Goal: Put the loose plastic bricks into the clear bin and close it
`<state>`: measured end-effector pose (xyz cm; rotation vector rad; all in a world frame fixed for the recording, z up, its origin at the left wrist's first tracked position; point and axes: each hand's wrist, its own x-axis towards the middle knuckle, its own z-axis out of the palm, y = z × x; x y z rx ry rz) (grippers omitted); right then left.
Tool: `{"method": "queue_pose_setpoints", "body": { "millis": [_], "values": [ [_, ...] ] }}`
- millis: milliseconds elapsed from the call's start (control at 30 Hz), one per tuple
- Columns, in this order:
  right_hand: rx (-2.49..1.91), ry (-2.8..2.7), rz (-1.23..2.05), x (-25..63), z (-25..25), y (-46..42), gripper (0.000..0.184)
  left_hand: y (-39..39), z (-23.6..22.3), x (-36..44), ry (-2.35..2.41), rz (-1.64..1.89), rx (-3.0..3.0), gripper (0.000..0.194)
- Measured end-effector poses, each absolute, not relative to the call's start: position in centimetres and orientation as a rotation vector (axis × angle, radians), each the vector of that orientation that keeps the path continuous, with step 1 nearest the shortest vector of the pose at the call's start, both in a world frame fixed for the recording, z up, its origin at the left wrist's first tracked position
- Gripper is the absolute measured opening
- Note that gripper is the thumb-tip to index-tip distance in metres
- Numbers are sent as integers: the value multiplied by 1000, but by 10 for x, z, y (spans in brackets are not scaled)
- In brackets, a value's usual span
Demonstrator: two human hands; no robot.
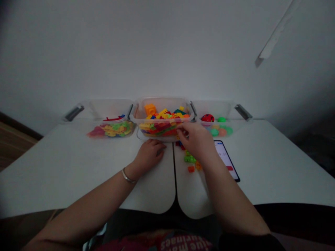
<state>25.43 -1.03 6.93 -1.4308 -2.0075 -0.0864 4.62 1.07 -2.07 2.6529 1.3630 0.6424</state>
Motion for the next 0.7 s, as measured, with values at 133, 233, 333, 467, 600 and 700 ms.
{"method": "queue_pose_setpoints", "body": {
  "millis": [133,233,333,467,600,700],
  "values": [
    [-1812,-2185,-174,249,39,-17,22,6,-16,46,1386,577,2644,26],
    [-1978,-2238,-190,247,24,-15,25,3,-11,45,1410,525,2642,28],
    [-2003,-2216,-193,255,17,-11,26,0,-9,44,1418,494,2643,29],
    [-1989,-2175,-218,262,14,-9,33,-1,-9,42,1426,485,2625,29],
    [-1943,-2190,-274,252,12,-14,34,-1,-11,42,1411,502,2631,29],
    [-1929,-2227,-295,243,11,-16,30,1,-12,42,1385,507,2638,30]
  ]
}}
